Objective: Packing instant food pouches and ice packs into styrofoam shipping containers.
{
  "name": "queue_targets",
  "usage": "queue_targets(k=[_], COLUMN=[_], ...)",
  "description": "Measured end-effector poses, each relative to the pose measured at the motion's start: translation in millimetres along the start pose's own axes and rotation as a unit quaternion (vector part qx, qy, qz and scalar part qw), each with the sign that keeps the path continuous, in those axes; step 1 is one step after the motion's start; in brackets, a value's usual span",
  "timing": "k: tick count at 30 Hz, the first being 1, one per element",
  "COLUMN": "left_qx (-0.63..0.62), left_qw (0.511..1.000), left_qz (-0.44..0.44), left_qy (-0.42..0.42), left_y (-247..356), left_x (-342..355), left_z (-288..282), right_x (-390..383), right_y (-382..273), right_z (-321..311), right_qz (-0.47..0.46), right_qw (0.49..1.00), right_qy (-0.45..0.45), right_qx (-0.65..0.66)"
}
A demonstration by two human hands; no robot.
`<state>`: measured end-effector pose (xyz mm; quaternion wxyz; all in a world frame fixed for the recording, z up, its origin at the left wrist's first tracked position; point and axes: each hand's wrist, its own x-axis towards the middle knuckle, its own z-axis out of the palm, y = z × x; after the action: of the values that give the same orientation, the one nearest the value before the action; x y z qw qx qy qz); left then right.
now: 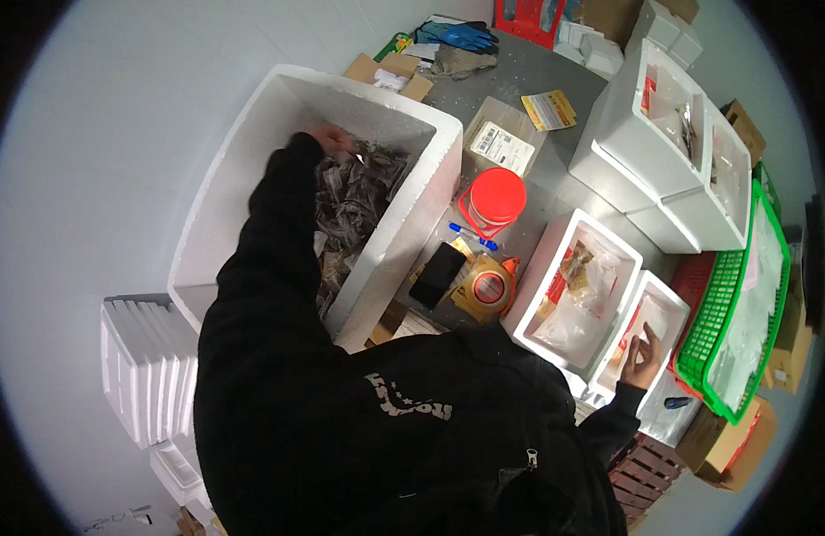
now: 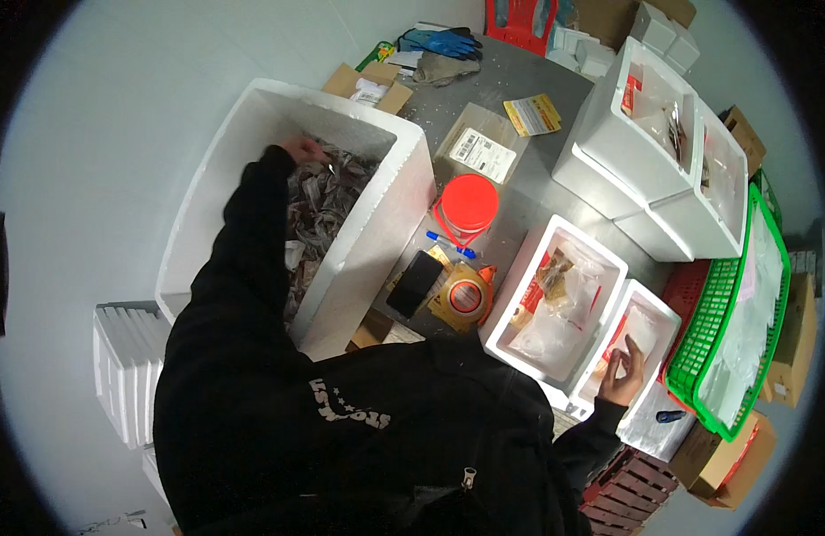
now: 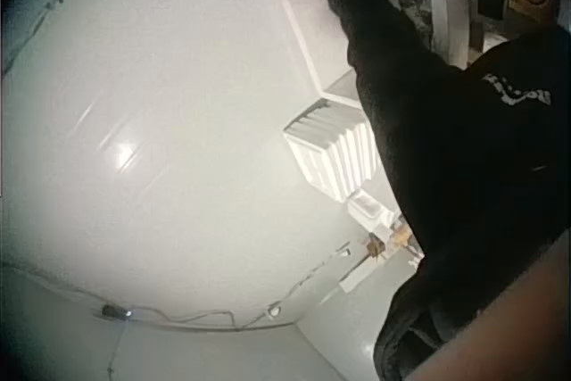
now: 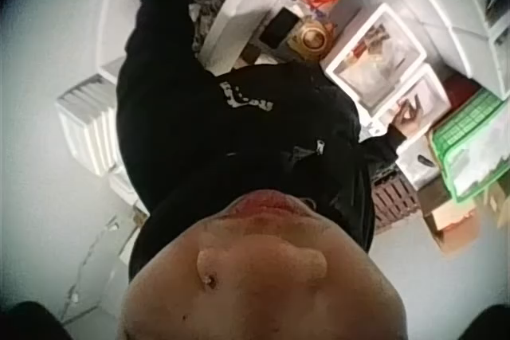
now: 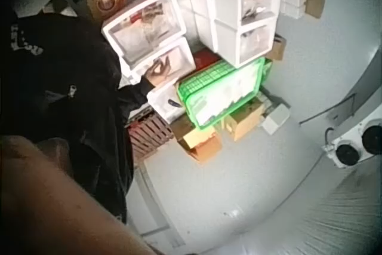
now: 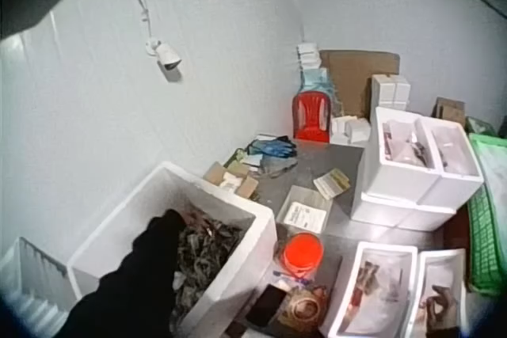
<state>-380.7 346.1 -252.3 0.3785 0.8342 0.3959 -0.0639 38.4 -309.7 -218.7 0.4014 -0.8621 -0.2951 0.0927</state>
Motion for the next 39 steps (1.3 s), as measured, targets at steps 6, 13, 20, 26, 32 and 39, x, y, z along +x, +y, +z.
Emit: queue_targets(k=[6,13,20,26,32,39], left_qx=[0.099,0.415,0.034,-0.224,0.014,0.178], left_qw=[0.991,0.882,0.934,0.961,0.981,0.958], left_qz=[-0.025,0.025,0.22,0.12,0.133,-0.108], left_qy=[0.091,0.223,0.28,0.113,0.137,0.197], left_y=[-15.4,101.7,343.7,480.8,494.9,539.9], left_x=[16.6,-33.2,-186.1,-118.4,-124.0,-82.2], left_z=[71.5,18.2,37.2,316.4,515.7,534.9], right_x=[-1.5,-62.3,-37.1,-25.1,-15.4,-24.4], right_y=[-4.3,92.6,163.5,244.5,286.4,287.4], right_z=[-15.6,-67.0,-100.6,-121.1,-90.6,-38.8], right_qz=[-0.054,0.032,0.099,0.126,0.083,0.163], right_qw=[0.999,0.995,0.979,0.987,0.932,0.876], right_qy=[0.0,0.093,0.176,-0.014,-0.236,-0.205], right_qx=[-0.002,0.005,0.036,0.099,0.261,0.405])
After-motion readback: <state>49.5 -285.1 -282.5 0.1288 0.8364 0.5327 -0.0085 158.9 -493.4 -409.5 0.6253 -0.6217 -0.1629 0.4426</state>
